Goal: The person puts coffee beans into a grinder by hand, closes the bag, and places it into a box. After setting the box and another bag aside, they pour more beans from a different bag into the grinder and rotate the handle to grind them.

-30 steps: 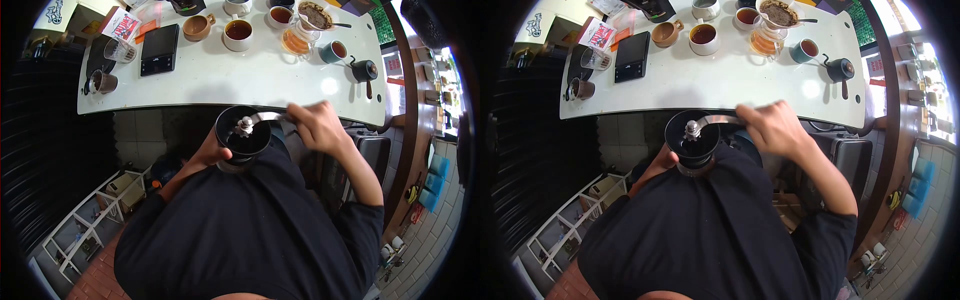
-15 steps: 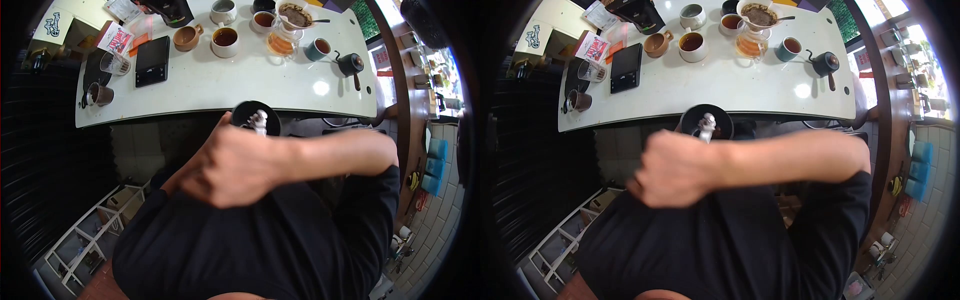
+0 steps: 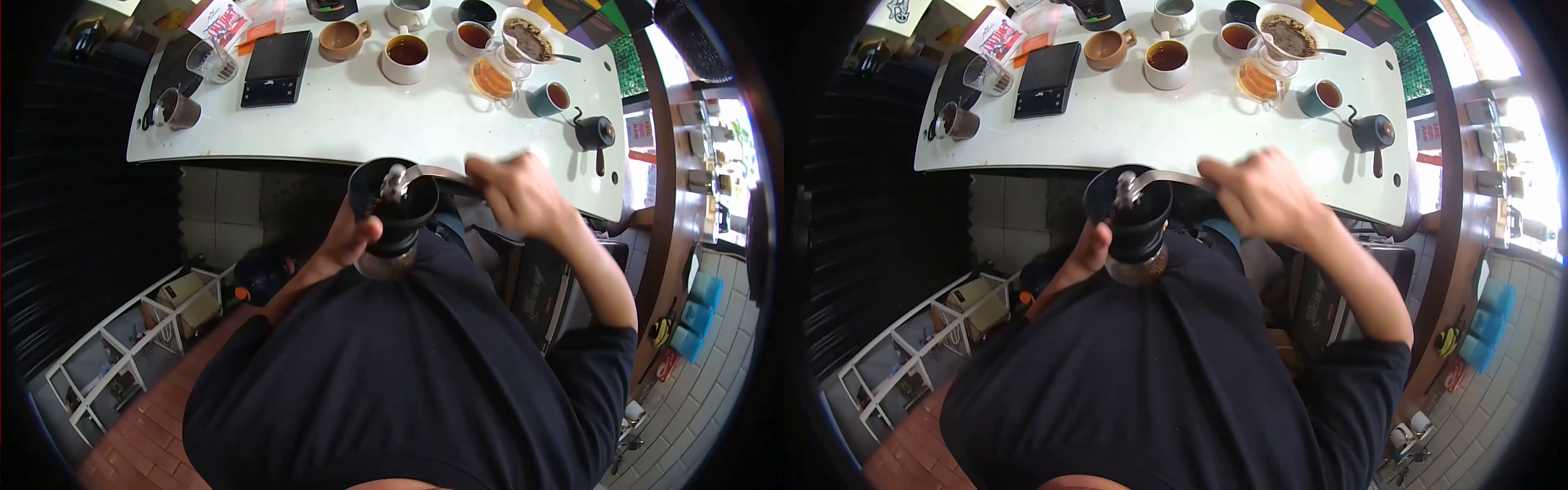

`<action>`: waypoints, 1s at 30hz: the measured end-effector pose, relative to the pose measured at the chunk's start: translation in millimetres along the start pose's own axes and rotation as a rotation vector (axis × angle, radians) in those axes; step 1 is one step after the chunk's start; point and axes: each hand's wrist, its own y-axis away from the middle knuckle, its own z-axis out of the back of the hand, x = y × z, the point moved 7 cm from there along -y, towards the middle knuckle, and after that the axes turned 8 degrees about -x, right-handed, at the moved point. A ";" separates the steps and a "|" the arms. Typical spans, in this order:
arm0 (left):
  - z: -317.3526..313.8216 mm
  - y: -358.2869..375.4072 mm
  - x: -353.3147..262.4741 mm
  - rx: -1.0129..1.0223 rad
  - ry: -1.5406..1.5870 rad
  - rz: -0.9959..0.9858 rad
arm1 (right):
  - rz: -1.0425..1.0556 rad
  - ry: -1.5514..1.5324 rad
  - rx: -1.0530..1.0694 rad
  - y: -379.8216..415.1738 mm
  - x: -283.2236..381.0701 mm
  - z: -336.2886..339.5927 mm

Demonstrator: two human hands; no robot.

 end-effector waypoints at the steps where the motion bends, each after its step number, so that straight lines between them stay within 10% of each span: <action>1: -5.1 -9.7 0.6 0.055 0.035 0.058 | 0.014 0.045 0.014 13.2 12.6 1.8; 8: -38.7 -38.2 -6.3 0.149 0.172 0.149 | 0.312 0.107 -0.078 5.9 76.2 15.0; 12: -48.4 -52.8 -0.5 0.225 -0.528 -0.079 | 0.694 0.085 -0.109 -18.9 144.2 7.8; 16: -52.3 -42.3 -6.4 0.295 -0.418 -0.146 | 0.601 0.038 0.201 -94.8 129.4 -7.5; 30: -31.7 -39.9 8.7 0.268 0.098 0.140 | 0.046 -0.071 -0.002 -107.4 -65.6 -36.9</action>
